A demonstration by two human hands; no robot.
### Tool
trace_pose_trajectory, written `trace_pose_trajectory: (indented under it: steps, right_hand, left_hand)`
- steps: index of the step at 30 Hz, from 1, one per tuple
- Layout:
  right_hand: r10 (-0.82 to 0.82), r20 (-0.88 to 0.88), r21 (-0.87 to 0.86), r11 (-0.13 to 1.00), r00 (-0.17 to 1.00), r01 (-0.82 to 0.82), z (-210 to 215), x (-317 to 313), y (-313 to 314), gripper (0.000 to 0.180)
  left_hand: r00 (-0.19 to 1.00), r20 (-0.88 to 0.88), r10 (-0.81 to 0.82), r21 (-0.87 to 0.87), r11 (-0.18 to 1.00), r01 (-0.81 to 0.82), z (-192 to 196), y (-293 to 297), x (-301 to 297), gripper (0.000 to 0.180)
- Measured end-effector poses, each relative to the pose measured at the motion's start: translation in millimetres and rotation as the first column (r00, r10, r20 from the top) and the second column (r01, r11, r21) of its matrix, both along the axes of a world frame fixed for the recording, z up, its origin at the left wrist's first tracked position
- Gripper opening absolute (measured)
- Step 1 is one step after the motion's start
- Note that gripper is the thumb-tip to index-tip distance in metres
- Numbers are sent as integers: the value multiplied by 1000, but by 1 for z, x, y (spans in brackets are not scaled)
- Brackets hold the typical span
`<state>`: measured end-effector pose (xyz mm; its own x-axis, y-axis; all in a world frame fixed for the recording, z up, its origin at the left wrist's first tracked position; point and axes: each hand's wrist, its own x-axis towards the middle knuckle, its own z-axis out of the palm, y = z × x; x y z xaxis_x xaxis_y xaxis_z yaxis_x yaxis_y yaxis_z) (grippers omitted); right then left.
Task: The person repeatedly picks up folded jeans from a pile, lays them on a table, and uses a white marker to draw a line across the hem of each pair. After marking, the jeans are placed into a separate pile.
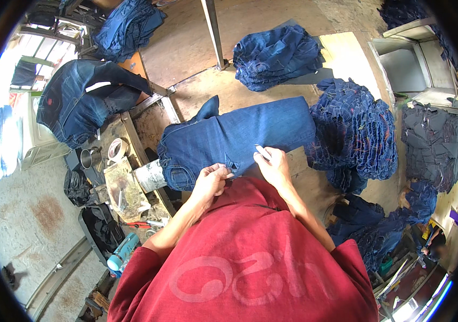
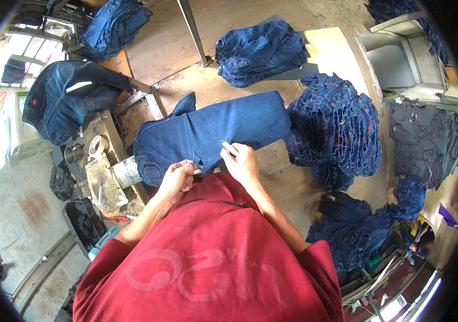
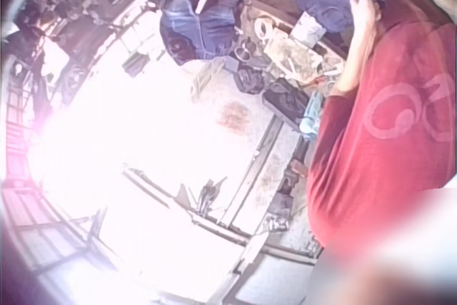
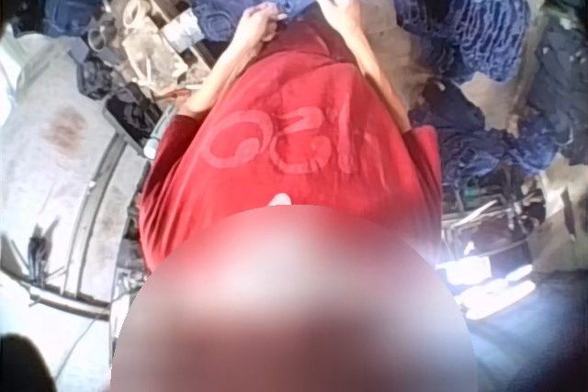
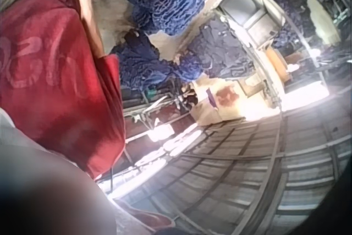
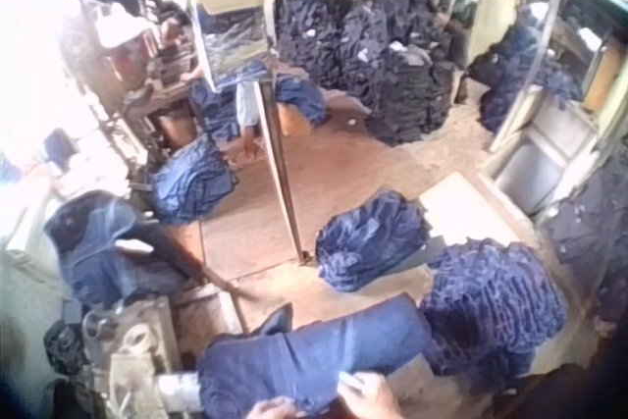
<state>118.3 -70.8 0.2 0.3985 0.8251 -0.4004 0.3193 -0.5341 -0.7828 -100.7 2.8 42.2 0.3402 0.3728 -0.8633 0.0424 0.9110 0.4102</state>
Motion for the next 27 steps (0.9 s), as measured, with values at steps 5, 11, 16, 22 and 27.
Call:
trace_pose_trajectory:
  steps: [5,11,16,22,27]
  right_hand:
    - [-2,26,52,999,1000,1,3,0,4,39]
    - [49,67,76,996,997,-54,5,3,1,36]
    - [8,38,60,998,999,-10,0,1,-1,36]
    - [94,25,-34,995,995,-93,5,7,7,35]
    - [166,90,51,984,982,-171,50,12,8,22]
  left_hand:
    - [962,-125,-241,191,946,262,-1,11,21,13]
    - [986,-108,-125,119,983,138,-3,1,13,14]
    - [996,75,57,-109,993,-48,-5,1,-3,9]
    - [977,206,50,-184,983,-11,-3,9,-9,24]
    - [898,177,-404,244,901,358,-3,29,-23,82]
